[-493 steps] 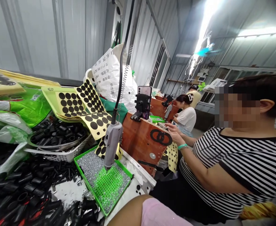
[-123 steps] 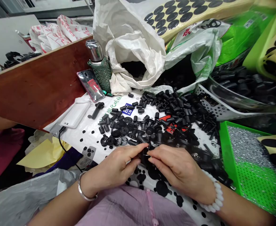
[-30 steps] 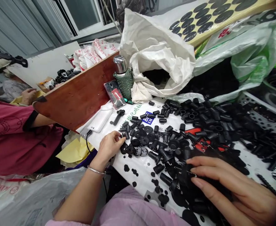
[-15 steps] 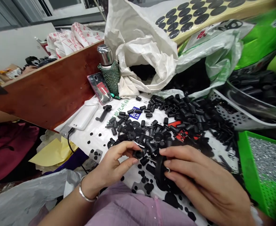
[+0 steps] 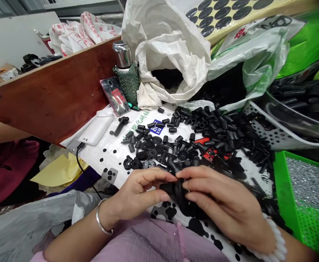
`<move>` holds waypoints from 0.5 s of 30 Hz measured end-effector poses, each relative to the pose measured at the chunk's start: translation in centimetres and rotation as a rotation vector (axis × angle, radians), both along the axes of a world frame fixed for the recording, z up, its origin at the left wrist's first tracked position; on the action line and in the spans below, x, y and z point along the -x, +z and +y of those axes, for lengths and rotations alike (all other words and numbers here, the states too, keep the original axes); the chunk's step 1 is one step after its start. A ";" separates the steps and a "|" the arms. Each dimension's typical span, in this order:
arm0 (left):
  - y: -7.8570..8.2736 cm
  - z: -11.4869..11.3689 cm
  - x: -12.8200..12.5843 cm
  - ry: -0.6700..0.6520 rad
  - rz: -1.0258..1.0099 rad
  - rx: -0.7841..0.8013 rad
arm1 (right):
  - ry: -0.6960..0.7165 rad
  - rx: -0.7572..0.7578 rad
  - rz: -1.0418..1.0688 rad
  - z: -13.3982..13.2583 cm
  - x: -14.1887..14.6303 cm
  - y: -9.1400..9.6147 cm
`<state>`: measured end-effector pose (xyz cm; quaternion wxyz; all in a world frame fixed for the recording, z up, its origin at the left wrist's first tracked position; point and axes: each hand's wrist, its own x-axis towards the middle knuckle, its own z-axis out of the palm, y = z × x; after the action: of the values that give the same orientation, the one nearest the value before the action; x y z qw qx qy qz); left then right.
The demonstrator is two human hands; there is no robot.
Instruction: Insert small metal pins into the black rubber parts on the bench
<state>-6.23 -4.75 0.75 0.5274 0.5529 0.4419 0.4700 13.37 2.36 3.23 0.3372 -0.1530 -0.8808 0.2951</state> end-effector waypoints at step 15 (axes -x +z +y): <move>-1.4 0.2 -1.5 -0.002 -0.398 0.400 | 0.025 -0.041 -0.055 0.3 -0.6 -1.5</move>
<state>-4.77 -4.60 -0.64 0.7029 0.3353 0.4130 0.4722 13.93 2.69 1.75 0.3123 -0.1428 -0.8975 0.2768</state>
